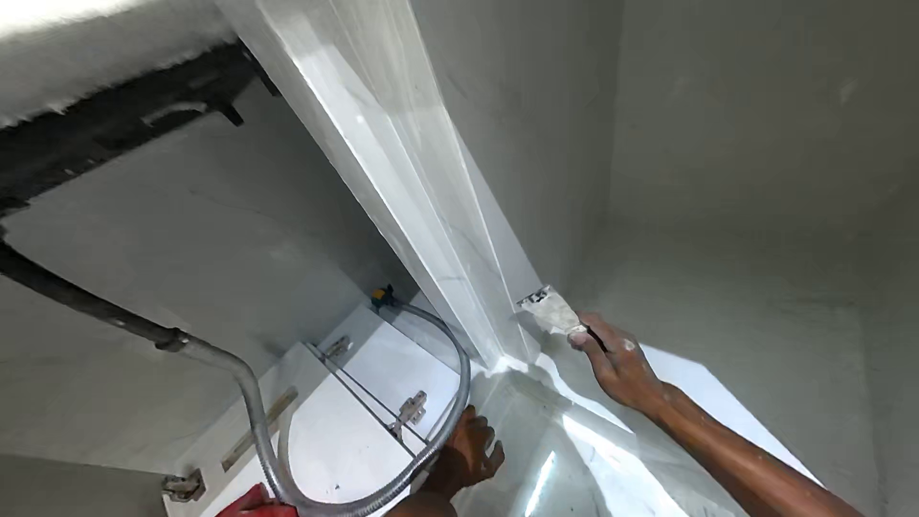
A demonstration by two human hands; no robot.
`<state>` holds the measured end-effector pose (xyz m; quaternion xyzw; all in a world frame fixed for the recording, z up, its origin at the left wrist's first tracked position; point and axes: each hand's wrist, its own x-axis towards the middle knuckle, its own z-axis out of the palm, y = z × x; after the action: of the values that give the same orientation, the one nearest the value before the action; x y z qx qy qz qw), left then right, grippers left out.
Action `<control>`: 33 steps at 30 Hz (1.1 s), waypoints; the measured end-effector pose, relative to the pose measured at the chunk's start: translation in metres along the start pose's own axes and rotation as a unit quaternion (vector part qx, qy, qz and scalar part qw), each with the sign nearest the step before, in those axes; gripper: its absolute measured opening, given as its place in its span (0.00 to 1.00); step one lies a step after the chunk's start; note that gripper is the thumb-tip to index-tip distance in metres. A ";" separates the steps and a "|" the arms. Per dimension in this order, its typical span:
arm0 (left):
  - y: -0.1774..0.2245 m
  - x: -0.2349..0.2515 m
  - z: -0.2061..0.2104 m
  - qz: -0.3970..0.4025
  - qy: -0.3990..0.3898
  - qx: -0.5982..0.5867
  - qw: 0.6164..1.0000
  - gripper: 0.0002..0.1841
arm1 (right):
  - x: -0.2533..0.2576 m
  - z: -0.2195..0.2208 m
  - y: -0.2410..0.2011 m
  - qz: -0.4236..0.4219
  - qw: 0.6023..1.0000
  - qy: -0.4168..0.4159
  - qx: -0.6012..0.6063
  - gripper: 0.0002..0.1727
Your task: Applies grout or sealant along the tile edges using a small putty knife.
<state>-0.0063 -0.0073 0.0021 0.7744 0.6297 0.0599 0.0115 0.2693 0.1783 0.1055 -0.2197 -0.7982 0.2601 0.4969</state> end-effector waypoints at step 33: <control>0.007 0.002 -0.006 -0.049 -0.108 0.000 0.993 0.25 | 0.128 -0.007 -0.125 -0.065 0.982 0.110 -0.140 0.34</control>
<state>0.0005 -0.0073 0.0092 0.7449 0.6617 -0.0245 0.0819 0.2121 0.1615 0.2741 -0.2618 -0.7801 0.0870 0.5615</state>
